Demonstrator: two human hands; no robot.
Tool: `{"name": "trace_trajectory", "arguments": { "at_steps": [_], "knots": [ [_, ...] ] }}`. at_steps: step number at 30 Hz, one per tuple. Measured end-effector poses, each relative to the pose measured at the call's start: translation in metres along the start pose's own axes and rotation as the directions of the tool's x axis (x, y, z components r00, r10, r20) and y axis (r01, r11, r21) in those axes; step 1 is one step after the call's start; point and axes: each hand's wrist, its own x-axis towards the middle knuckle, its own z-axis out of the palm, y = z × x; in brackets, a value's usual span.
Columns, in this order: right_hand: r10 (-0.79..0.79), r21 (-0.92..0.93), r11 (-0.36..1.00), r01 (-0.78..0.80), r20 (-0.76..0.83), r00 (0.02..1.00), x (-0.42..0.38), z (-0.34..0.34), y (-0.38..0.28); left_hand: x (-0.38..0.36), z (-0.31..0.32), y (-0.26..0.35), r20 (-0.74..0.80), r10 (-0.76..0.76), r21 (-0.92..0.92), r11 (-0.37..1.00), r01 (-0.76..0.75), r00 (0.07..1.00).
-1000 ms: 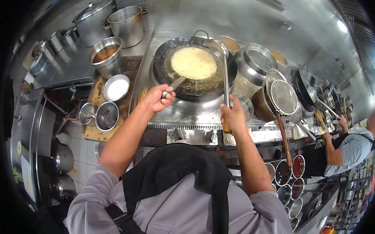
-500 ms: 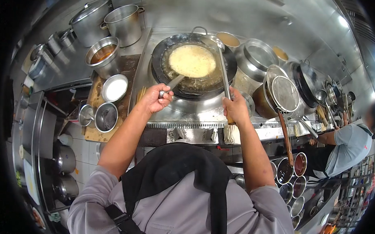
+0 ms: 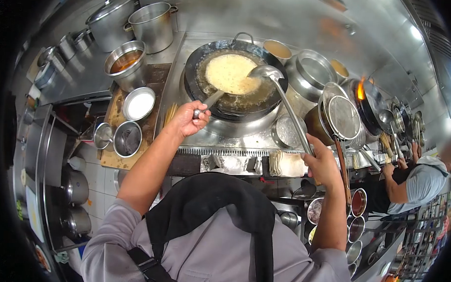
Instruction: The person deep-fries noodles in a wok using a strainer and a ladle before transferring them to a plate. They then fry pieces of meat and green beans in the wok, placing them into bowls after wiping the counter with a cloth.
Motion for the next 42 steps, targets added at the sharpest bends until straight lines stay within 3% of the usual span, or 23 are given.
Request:
{"name": "trace_trajectory", "arguments": {
  "at_steps": [1,2,6,8,12,19,21,29,31,32,34,35,36,37,41,42],
  "knots": [
    [0.034,0.143,0.989,-0.036,0.020,0.999,-0.004,0.000,0.002,-0.001,0.000,0.000,0.000,-0.001,-0.001,1.000,0.001,1.000],
    [-0.031,0.212,0.977,0.027,0.015,0.999,0.000,0.007,0.008,-0.002,0.000,-0.001,-0.006,0.008,0.003,1.000,-0.008,1.000],
    [-0.063,0.218,0.973,0.075,-0.061,0.996,0.038,0.040,0.003,-0.001,0.000,-0.001,-0.010,0.016,0.021,1.000,-0.016,1.000],
    [-0.038,0.355,0.933,0.058,-0.065,0.997,0.059,0.057,-0.003,0.000,0.000,-0.001,-0.012,0.015,0.024,1.000,-0.015,1.000],
    [-0.003,0.418,0.908,0.015,-0.030,1.000,0.084,0.067,-0.016,0.000,0.001,0.000,-0.020,0.009,0.011,1.000,-0.009,1.000],
    [-0.082,0.336,0.938,0.086,-0.028,0.996,0.106,0.072,-0.037,0.001,-0.002,0.000,-0.003,0.017,0.024,1.000,-0.017,1.000],
    [-0.084,0.401,0.913,0.074,0.006,0.996,0.104,0.078,-0.045,0.000,-0.002,-0.001,0.016,0.034,0.037,0.999,-0.034,0.999],
    [-0.158,0.331,0.935,0.126,0.072,0.985,0.114,0.104,-0.029,0.000,0.002,0.001,-0.012,0.026,0.043,0.999,-0.025,1.000],
    [-0.170,0.165,0.973,0.161,0.038,0.985,0.111,0.110,-0.031,-0.001,0.002,0.002,-0.016,0.012,0.045,0.999,-0.011,1.000],
    [-0.172,0.165,0.973,0.163,0.039,0.984,0.108,0.109,-0.031,-0.001,0.002,0.002,-0.024,0.008,0.071,0.997,-0.006,1.000],
    [-0.108,-0.089,0.990,0.114,0.067,0.992,0.093,0.104,-0.040,-0.002,0.002,0.003,-0.032,0.006,0.098,0.995,-0.003,0.999],
    [-0.109,-0.089,0.989,0.114,0.068,0.992,0.093,0.103,-0.027,-0.002,0.002,0.002,-0.025,0.013,0.113,0.994,-0.010,1.000],
    [-0.355,-0.280,0.895,0.347,0.025,0.935,0.098,0.097,-0.005,-0.003,0.002,0.002,-0.017,0.020,0.127,0.992,-0.018,1.000],
    [-0.582,-0.464,0.711,0.528,0.033,0.813,0.102,0.088,0.011,-0.003,0.001,0.003,-0.017,0.023,0.125,0.992,-0.021,1.000],
    [-0.476,-0.650,0.629,0.427,0.112,0.872,0.092,0.031,0.015,0.000,-0.004,0.005,0.014,-0.013,0.005,1.000,0.013,1.000],
    [-0.531,-0.625,0.625,0.468,0.100,0.842,0.092,0.024,0.018,-0.001,-0.004,0.006,0.034,-0.024,-0.036,0.999,0.025,0.999]
  ]
}}
